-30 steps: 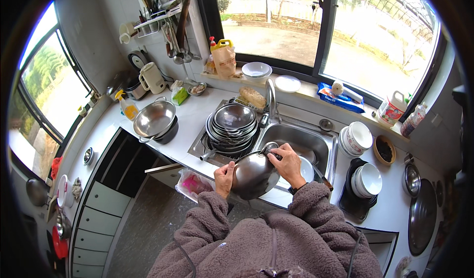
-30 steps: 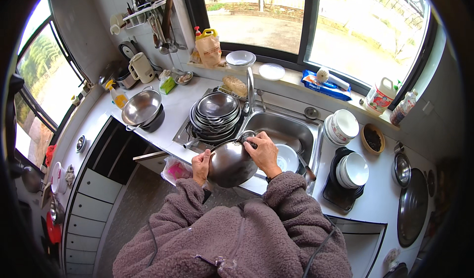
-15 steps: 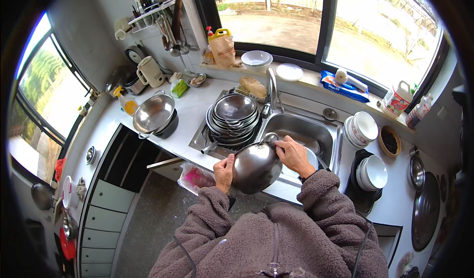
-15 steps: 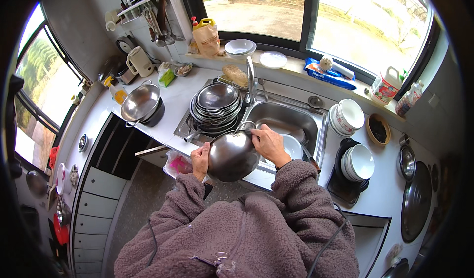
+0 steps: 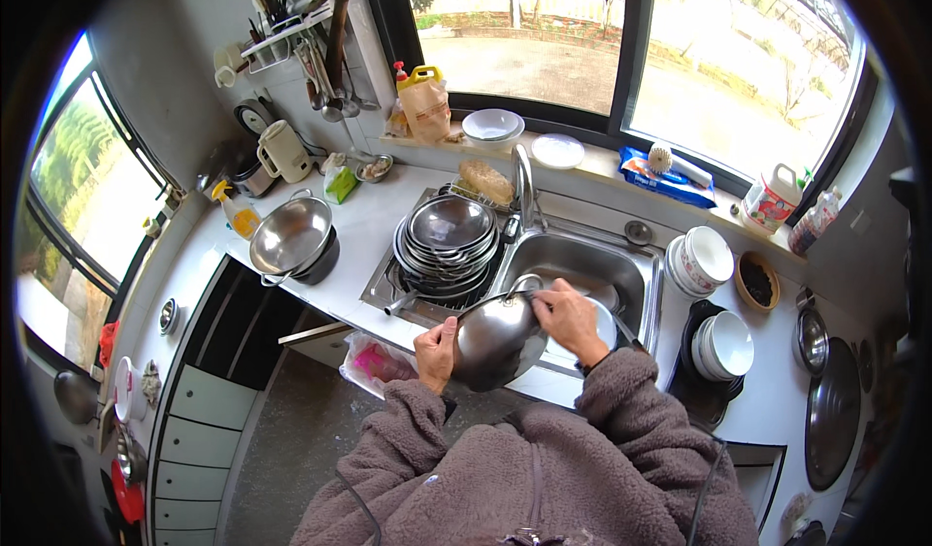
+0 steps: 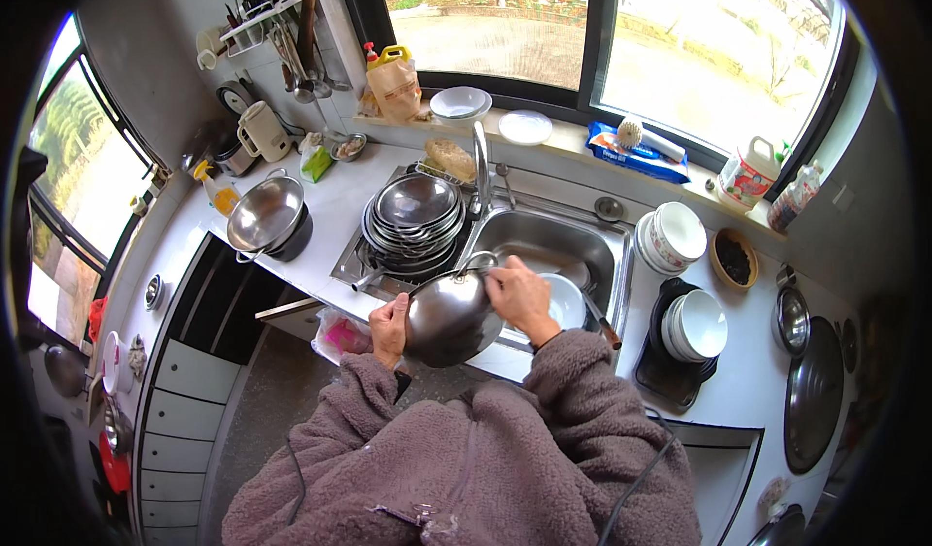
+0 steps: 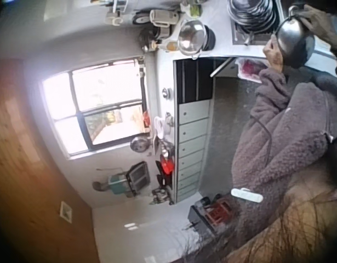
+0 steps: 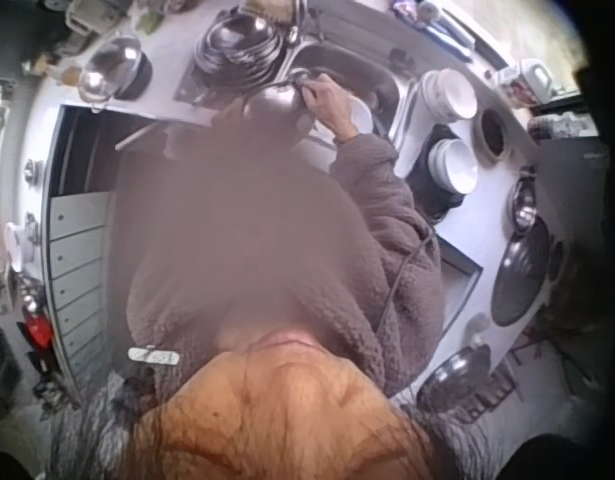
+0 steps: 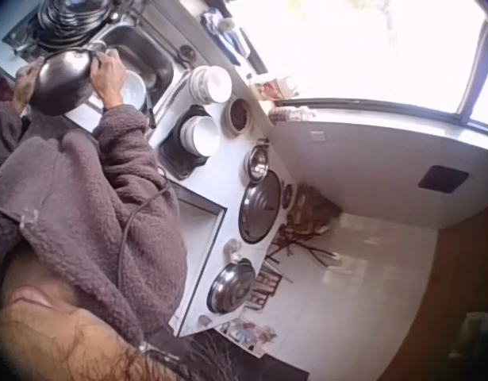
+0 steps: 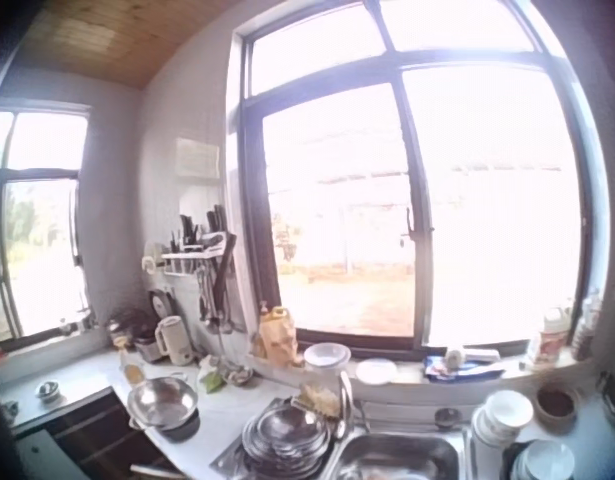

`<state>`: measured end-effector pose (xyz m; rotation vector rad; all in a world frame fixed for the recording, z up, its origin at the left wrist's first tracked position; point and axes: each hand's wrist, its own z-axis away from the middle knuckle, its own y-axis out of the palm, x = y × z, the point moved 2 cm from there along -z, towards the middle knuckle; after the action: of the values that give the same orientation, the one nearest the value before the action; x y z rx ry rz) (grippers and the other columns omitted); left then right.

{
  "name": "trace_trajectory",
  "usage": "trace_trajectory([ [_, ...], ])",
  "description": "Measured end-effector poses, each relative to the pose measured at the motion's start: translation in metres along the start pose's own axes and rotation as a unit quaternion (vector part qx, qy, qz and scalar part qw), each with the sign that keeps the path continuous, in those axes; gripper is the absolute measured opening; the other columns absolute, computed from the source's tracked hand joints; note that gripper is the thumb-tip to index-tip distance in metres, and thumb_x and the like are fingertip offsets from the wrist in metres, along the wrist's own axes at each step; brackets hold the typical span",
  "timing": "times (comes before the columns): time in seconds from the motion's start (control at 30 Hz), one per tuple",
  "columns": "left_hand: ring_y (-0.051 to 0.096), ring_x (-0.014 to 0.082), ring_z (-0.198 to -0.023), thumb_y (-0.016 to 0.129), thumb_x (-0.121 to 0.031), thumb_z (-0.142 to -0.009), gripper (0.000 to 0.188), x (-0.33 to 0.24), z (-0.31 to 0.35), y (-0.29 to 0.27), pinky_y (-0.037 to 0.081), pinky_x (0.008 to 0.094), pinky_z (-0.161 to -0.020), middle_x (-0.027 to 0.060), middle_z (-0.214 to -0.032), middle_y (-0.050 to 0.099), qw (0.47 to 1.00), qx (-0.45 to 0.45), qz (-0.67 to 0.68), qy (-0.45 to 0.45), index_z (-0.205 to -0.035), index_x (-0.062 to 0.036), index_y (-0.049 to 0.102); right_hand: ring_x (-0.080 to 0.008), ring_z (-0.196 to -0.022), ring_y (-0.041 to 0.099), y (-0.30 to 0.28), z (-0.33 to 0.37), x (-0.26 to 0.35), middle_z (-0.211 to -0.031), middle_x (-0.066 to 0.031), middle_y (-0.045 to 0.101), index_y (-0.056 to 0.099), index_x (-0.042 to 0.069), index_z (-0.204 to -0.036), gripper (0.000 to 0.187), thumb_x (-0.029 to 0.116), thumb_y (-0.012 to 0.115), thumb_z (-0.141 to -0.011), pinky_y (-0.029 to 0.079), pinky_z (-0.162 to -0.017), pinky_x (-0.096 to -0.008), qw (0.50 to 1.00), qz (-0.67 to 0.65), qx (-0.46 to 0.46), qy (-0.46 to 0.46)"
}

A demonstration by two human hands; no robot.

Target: The person washes a metal pot in the kitchen sink using a sponge and running water. They scrub the interior and exterior surfaces, rinse the pot, and place it in the dish rack.

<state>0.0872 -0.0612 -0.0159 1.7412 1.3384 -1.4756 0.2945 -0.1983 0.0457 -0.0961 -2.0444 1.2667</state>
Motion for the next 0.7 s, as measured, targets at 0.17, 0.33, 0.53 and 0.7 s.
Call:
trace_trajectory([
  [0.17,0.034,0.0072,-0.058,0.06,-0.037,-0.1,0.051,-0.002,0.0,0.001,0.032,0.0306,-0.049,-0.0014,-0.056,0.036,1.0,-0.001,0.008,-0.027,-0.07,0.0043,0.053,-0.0322,-0.081,0.065,-0.002,-0.001,0.007,-0.084,-0.0075,0.061,0.075,0.015,-0.091,0.019,0.028,0.062,-0.089,0.05,-0.069,-0.0461,0.993,-0.077,-0.077,-0.055],
  [0.33,0.036,0.0075,-0.058,0.06,-0.035,-0.1,0.049,-0.001,0.002,0.002,0.033,0.031,-0.05,-0.0004,-0.056,0.038,1.0,0.006,0.006,-0.021,-0.071,0.0042,0.055,-0.0309,-0.081,0.066,0.0,-0.002,0.007,-0.083,-0.0076,0.06,0.075,0.016,-0.09,0.019,0.029,0.063,-0.088,0.05,-0.068,-0.0455,0.997,-0.041,-0.013,-0.062],
  [0.53,0.036,0.0074,-0.058,0.06,-0.035,-0.1,0.049,-0.007,0.0,0.007,0.033,0.0319,-0.049,0.0031,-0.055,0.037,0.999,0.015,-0.036,0.011,-0.071,0.0044,0.055,-0.0305,-0.081,0.066,-0.003,0.002,0.003,-0.086,-0.0075,0.062,0.075,0.015,-0.089,0.019,0.029,0.062,-0.089,0.05,-0.067,-0.0457,0.999,-0.027,-0.033,-0.019],
  [0.7,0.035,0.0078,-0.058,0.062,-0.038,-0.098,0.051,-0.008,-0.001,0.01,0.033,0.0328,-0.049,0.005,-0.054,0.035,1.0,0.007,-0.01,-0.016,-0.07,0.004,0.054,-0.0309,-0.081,0.066,-0.001,0.002,-0.002,-0.086,-0.0076,0.062,0.075,0.015,-0.09,0.019,0.028,0.062,-0.088,0.05,-0.068,-0.0456,0.998,0.004,-0.047,-0.031],
])
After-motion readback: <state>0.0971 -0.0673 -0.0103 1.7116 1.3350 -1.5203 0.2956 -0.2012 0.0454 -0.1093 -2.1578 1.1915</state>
